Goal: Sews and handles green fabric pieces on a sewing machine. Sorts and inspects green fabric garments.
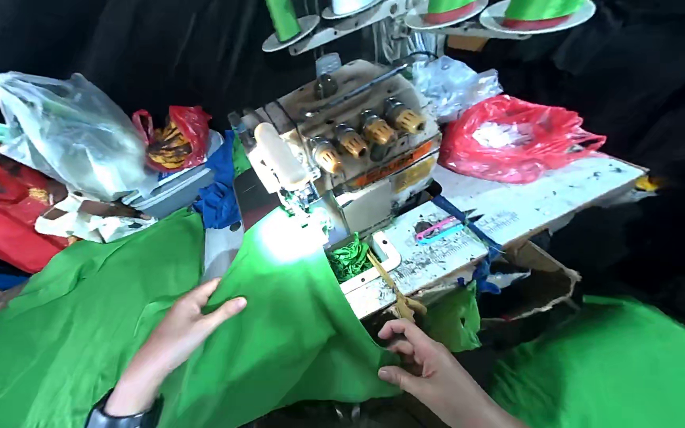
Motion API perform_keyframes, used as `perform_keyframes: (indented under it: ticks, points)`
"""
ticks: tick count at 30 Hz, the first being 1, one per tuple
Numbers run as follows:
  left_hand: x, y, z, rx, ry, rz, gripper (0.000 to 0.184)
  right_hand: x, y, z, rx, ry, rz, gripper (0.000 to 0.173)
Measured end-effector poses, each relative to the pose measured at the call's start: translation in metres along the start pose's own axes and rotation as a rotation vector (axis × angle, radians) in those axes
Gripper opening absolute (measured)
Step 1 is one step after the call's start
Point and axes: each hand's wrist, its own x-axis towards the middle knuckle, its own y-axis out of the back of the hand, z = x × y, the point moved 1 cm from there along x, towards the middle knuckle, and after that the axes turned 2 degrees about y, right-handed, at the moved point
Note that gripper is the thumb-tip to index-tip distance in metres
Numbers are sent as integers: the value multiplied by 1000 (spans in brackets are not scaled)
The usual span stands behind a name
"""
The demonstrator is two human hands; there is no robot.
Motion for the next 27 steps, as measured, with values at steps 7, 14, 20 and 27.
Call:
perform_keyframes:
  ticks: [7, 14, 20, 27]
  points:
    - [-3, 7, -1, -180, -65, 74, 20, -13, -1, 10, 95, 54, 131, 33]
    - [-6, 3, -7, -221, -15, -23, 29, -17, -3, 10, 28, 216, 212, 34]
    - [-14, 15, 6, -285, -24, 26, 44, -17, 1, -3, 11, 156, 190, 42]
    - [-24, 3, 52, -276, 62, 102, 41, -16, -1, 2, -14, 232, 256, 47]
